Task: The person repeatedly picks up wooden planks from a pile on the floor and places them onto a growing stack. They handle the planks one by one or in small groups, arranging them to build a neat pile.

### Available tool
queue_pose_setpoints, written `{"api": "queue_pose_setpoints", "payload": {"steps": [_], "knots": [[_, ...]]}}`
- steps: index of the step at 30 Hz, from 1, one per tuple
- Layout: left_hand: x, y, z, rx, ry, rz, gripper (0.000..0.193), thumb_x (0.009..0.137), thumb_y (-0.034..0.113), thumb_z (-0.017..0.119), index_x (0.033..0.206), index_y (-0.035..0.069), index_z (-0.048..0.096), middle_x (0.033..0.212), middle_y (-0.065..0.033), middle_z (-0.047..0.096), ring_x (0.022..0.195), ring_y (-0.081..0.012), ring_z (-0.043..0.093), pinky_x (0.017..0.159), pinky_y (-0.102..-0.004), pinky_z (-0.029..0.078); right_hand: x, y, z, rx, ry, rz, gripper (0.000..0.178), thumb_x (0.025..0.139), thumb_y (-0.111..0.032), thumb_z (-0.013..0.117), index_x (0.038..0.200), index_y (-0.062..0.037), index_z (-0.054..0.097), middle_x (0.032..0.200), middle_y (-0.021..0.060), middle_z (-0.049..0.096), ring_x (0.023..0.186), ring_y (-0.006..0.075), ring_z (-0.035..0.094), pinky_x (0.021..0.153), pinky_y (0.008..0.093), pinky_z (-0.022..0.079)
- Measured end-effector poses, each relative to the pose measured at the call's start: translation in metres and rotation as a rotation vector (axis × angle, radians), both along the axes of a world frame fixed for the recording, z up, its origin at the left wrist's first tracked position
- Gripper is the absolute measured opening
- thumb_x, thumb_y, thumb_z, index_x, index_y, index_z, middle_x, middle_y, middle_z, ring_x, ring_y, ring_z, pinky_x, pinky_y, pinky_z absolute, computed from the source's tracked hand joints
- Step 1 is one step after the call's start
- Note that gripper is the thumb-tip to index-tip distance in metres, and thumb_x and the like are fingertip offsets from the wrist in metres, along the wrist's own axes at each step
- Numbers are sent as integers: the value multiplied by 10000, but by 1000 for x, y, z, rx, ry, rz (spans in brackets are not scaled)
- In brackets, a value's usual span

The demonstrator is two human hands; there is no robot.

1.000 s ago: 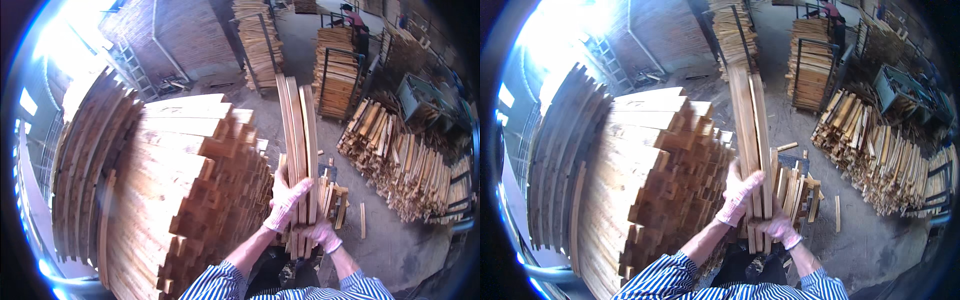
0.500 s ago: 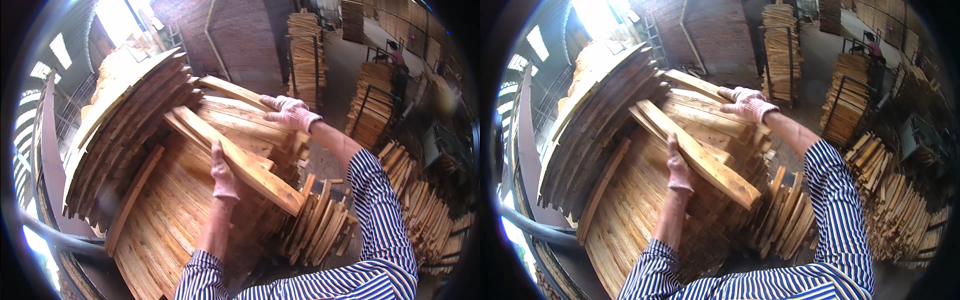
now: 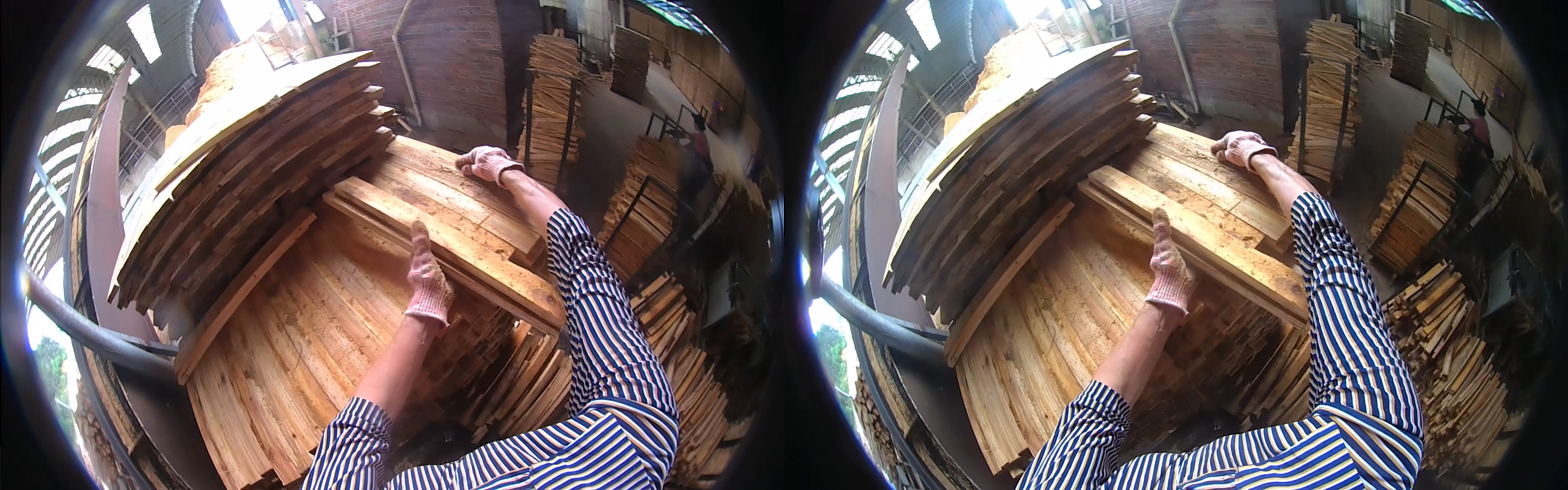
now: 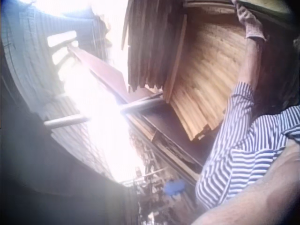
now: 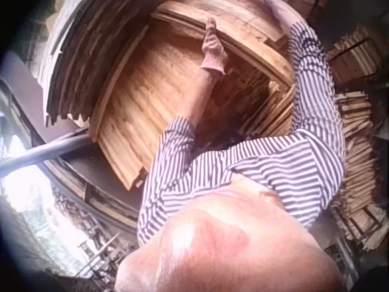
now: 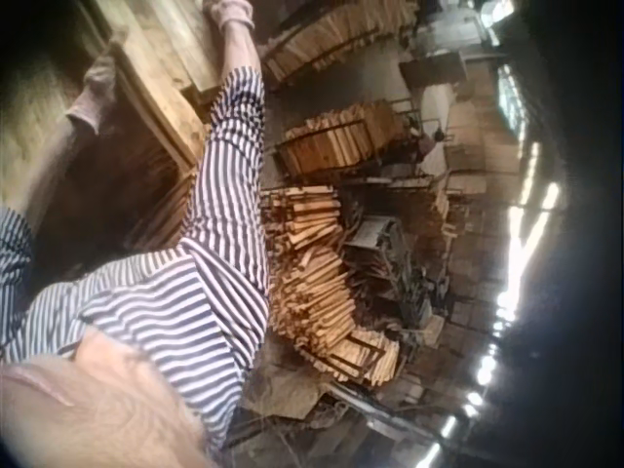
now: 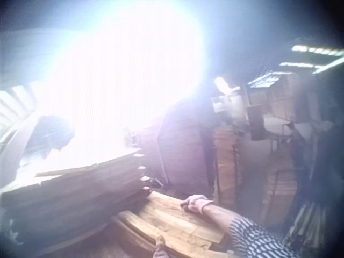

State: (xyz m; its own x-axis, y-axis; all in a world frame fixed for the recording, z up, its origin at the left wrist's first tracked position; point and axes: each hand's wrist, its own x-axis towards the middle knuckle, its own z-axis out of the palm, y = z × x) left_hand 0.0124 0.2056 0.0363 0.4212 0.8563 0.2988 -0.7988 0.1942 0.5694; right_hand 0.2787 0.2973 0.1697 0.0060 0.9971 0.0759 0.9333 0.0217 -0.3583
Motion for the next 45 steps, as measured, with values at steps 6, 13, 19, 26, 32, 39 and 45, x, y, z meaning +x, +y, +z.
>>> {"api": "queue_pose_setpoints", "payload": {"steps": [6,13,19,26,32,39,45], "knots": [[-33,-25,68,-427,31,242,938,891,837,358,1461,98,450,1416,-147,545,1264,-267,536,1129,-401,414,-118,-66,46,92,-248,87,603,1028,-545,424,1500,-171,460,1430,206,534,1271,341,546,1047,386,460],[-73,-78,174,-543,-103,220,847,915,786,407,1446,131,486,1413,-122,540,1257,-318,536,1116,-486,422,-210,-174,115,-176,438,474,831,900,-379,745,1563,-79,344,1469,170,512,1346,228,469,1129,322,356],[-193,-85,206,-328,629,634,612,983,595,529,1388,137,546,1148,-71,694,946,-194,660,947,-410,538,-273,-155,164,-9,223,563,851,779,-192,816,1536,-171,428,1326,94,631,1189,189,575,1037,319,433],[-483,-73,202,116,1378,1500,920,907,520,695,1543,-8,290,1586,-243,331,1474,-337,321,1201,-400,279,-311,-64,125,-17,0,737,756,795,-179,727,1501,-152,458,1254,60,687,1070,225,658,920,354,519],[-670,24,160,183,2619,781,922,696,478,828,1425,32,483,1338,-232,594,1247,-369,569,1024,-435,485,-302,21,64,-8,-282,755,796,679,-283,744,1438,-179,526,1347,105,634,1200,315,621,973,434,521],[-700,24,192,371,2668,418,855,599,450,907,1304,53,630,1231,-209,684,1147,-348,654,973,-402,522,-331,9,63,-4,-277,772,862,667,-244,773,1480,-246,485,1325,106,639,1167,333,629,953,430,522],[-733,36,181,289,2860,147,757,692,522,817,1260,46,657,1251,-229,666,1156,-369,645,972,-414,515,-323,45,60,30,-307,746,844,667,-212,745,1473,-212,493,1393,108,599,1245,324,585,999,433,503]]}}
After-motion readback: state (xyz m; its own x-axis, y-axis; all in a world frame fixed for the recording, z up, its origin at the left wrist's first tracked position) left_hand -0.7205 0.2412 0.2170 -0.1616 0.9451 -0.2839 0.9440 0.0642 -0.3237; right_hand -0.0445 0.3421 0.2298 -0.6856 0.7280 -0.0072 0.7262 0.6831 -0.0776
